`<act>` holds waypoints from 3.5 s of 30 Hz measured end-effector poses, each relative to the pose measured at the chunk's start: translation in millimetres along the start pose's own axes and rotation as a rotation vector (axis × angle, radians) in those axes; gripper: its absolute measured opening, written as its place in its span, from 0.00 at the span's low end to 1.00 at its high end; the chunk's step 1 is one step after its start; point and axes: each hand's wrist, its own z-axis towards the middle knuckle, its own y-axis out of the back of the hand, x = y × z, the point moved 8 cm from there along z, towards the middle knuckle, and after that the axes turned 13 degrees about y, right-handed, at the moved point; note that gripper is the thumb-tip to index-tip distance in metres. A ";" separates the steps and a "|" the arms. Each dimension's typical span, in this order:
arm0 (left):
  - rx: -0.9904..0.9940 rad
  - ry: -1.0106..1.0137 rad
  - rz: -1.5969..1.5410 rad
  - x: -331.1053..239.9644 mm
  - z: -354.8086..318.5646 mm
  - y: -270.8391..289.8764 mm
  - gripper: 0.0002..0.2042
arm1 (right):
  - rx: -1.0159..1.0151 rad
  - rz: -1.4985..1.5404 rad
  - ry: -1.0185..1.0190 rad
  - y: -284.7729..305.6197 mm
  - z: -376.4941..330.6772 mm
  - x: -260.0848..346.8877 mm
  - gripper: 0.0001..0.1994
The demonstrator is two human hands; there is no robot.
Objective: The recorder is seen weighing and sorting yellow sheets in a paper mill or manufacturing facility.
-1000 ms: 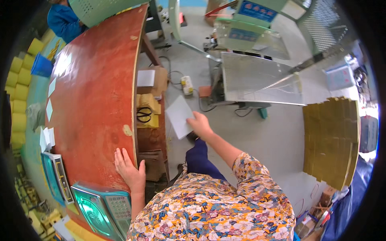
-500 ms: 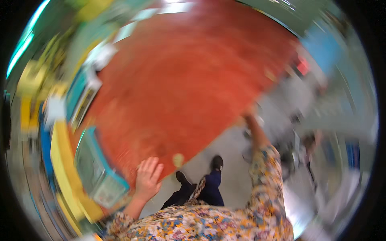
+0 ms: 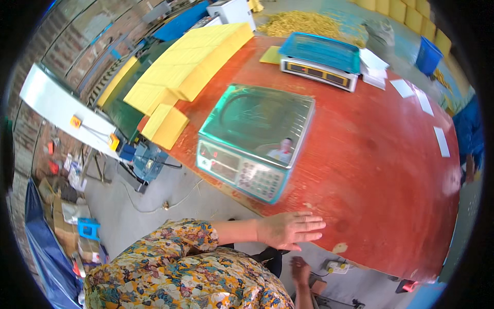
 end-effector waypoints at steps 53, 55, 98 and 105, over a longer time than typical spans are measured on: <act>0.836 -0.691 0.404 -468.6 -415.6 -342.9 0.36 | -1.947 0.550 -0.295 -350.8 -720.3 -221.3 0.16; 0.787 -0.675 0.402 -486.7 -397.0 -360.2 0.39 | -1.997 0.871 -0.217 -334.9 -737.2 -250.7 0.22; 0.294 0.078 0.226 -163.5 -474.4 -140.6 0.41 | -1.019 0.783 -0.437 -366.4 -465.8 -246.4 0.17; -0.198 0.805 0.236 62.5 -582.4 166.3 0.38 | -0.354 0.529 -0.241 -406.8 -207.3 -56.2 0.18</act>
